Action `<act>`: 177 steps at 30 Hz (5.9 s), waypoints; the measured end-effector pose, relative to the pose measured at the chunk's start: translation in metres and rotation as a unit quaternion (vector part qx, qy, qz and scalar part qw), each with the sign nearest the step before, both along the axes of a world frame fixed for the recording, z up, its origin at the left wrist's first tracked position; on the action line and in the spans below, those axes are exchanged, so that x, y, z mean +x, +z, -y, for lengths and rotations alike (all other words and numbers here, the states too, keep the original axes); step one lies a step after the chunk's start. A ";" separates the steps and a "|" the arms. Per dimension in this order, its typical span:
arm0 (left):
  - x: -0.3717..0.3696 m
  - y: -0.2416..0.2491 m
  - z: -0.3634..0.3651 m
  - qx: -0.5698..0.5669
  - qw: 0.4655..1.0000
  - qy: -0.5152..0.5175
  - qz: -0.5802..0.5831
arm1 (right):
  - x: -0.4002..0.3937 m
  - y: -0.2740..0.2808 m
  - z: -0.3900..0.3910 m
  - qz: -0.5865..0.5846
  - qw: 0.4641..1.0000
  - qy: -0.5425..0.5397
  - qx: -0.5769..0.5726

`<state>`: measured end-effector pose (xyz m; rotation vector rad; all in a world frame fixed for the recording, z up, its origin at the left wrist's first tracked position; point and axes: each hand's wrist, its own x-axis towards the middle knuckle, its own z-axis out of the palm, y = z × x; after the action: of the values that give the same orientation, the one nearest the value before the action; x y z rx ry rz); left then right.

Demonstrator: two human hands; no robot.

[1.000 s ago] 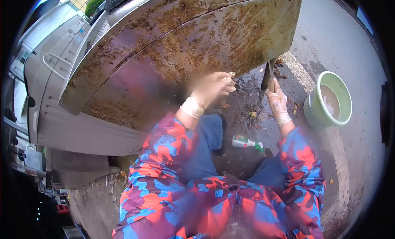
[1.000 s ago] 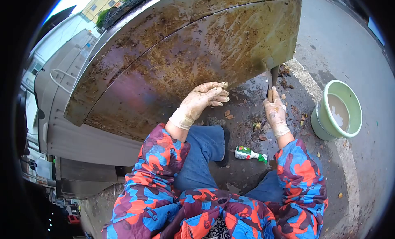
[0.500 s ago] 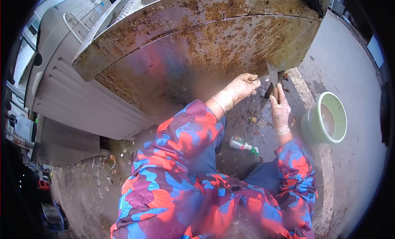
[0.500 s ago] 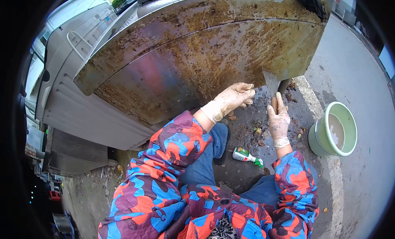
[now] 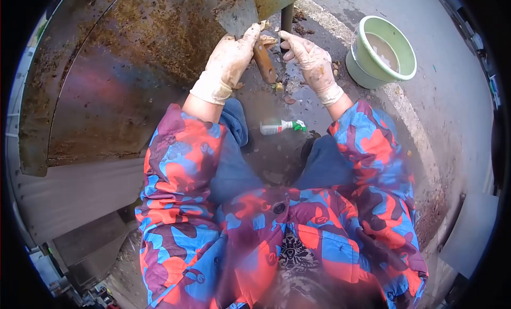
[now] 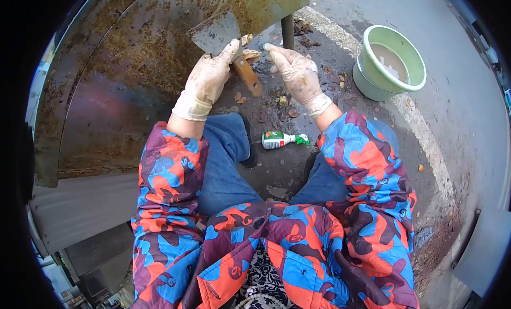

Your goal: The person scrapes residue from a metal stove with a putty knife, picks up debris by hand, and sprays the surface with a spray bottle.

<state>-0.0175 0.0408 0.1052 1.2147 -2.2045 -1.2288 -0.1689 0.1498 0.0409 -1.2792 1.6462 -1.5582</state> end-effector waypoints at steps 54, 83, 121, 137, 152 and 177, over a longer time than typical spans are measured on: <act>0.007 -0.010 0.007 0.202 0.939 -0.057 -0.273 | 0.053 -0.237 -0.040 -0.359 0.737 0.244 0.517; 0.013 -0.038 0.004 0.104 0.992 -0.036 -0.055 | 0.057 -0.303 -0.064 -0.229 0.774 -0.001 0.591; 0.093 -0.139 -0.114 0.598 0.630 -0.003 -0.495 | 0.075 0.084 -0.076 0.241 0.928 0.281 0.038; 0.105 -0.153 -0.132 0.577 0.665 0.015 -0.475 | 0.110 0.037 -0.074 0.122 0.951 0.280 0.038; 0.113 -0.130 -0.118 0.603 0.568 -0.042 -0.558 | 0.112 0.016 -0.040 0.016 0.998 0.026 -0.047; 0.071 -0.085 -0.137 0.004 0.928 -0.249 -0.277 | 0.077 0.095 -0.065 0.228 0.861 0.454 -0.005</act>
<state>0.0540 0.1782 0.0206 0.2274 -2.1028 -1.5295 -0.0917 0.2145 0.1360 -1.2706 0.5657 -1.1167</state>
